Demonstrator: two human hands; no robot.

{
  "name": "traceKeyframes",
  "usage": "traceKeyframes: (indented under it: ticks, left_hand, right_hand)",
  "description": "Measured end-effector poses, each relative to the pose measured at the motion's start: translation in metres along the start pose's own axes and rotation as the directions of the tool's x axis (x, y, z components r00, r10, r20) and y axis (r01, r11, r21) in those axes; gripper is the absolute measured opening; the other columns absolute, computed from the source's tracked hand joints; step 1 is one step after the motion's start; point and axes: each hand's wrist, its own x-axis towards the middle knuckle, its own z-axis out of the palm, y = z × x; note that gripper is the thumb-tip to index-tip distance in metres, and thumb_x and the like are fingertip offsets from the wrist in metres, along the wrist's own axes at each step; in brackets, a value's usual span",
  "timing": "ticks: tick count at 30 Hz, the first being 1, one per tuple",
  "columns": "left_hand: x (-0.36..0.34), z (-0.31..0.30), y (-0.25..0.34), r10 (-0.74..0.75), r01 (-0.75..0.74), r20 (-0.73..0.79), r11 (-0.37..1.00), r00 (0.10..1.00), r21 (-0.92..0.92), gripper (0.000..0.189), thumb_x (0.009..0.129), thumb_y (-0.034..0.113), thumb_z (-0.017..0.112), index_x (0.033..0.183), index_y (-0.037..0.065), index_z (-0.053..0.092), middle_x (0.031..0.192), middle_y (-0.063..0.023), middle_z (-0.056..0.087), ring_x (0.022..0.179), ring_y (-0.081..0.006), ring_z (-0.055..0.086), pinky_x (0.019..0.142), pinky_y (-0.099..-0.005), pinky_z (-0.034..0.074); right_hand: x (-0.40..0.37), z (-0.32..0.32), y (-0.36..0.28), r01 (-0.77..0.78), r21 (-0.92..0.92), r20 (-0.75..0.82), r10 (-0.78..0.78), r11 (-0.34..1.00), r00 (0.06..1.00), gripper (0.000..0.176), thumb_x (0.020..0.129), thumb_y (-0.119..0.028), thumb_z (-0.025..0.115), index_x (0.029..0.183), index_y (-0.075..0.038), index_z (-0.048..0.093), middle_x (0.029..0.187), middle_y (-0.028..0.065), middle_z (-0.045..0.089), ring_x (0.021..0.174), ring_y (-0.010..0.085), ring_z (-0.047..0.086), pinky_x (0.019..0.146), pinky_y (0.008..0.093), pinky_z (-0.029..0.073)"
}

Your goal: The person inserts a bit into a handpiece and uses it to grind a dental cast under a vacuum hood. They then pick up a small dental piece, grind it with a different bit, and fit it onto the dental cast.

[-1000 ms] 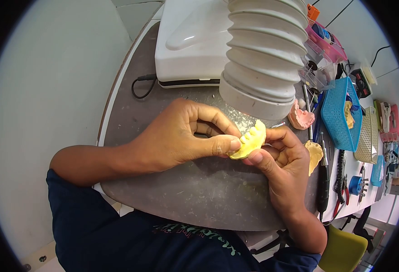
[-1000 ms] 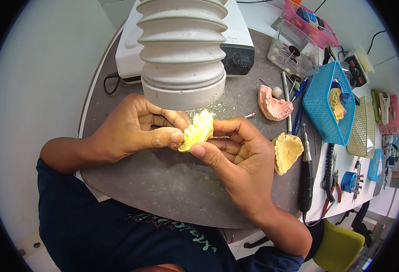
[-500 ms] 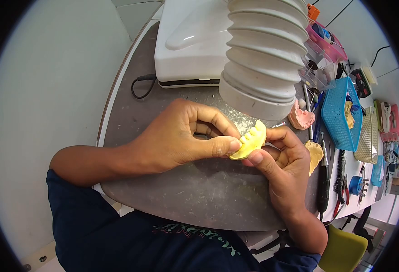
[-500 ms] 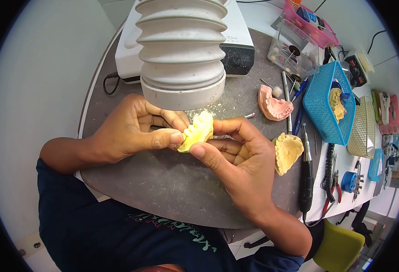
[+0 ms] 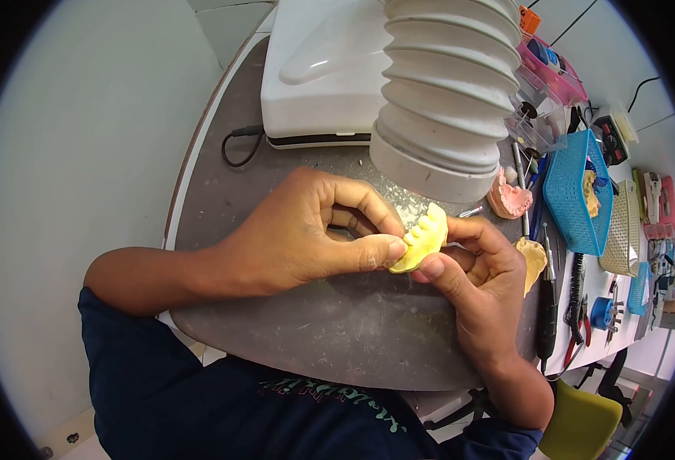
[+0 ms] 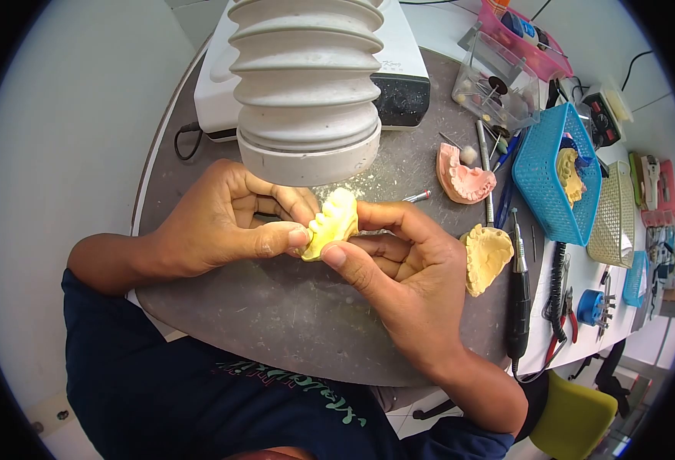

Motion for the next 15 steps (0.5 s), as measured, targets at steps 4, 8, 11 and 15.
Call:
traceKeyframes:
  ticks: [4,8,11,15]
  left_hand:
    - [0.0002,-0.0001,0.0003,-0.005,0.005,-0.002,1.000,1.000,0.001,0.014,0.085,0.008,0.067,0.092,-0.003,0.062,0.095,-0.0078,0.061,0.085,-0.0108,0.059,0.078,-0.0232,0.051]
    - [0.0002,0.0001,0.0011,0.005,-0.005,0.012,1.000,1.000,0.009,0.014,0.085,0.009,0.067,0.092,-0.003,0.062,0.095,-0.0077,0.061,0.086,-0.0108,0.059,0.078,-0.0229,0.050]
    - [-0.0002,0.0008,0.0012,-0.024,0.024,0.008,0.999,1.000,-0.024,0.015,0.085,0.009,0.067,0.091,-0.003,0.062,0.096,-0.0075,0.061,0.088,-0.0109,0.059,0.080,-0.0234,0.050]
    - [-0.0003,0.0008,0.0007,-0.028,0.028,-0.001,1.000,1.000,0.013,0.014,0.084,0.008,0.068,0.092,-0.003,0.062,0.097,-0.0073,0.061,0.091,-0.0115,0.059,0.082,-0.0246,0.050]
  right_hand:
    - [0.0006,-0.0025,0.0019,0.009,0.029,0.007,-0.009,1.000,1.000,0.031,0.083,-0.002,0.070,0.108,0.008,0.056,0.098,0.0169,0.066,0.089,0.0179,0.067,0.076,0.0248,0.056]
    - [-0.0006,0.0002,0.0000,0.003,0.008,-0.008,-0.003,1.000,1.000,0.029,0.084,-0.003,0.066,0.109,0.007,0.055,0.096,0.0146,0.065,0.081,0.0159,0.065,0.073,0.0253,0.054]
    - [-0.0006,0.0001,-0.0002,-0.004,0.007,-0.003,0.004,1.000,1.000,0.029,0.084,-0.003,0.067,0.109,0.007,0.055,0.096,0.0144,0.065,0.080,0.0153,0.065,0.073,0.0250,0.054]
    - [0.0000,-0.0016,0.0008,0.001,0.012,0.009,-0.001,1.000,1.000,0.030,0.084,-0.002,0.068,0.109,0.008,0.056,0.097,0.0152,0.066,0.084,0.0159,0.065,0.075,0.0248,0.054]
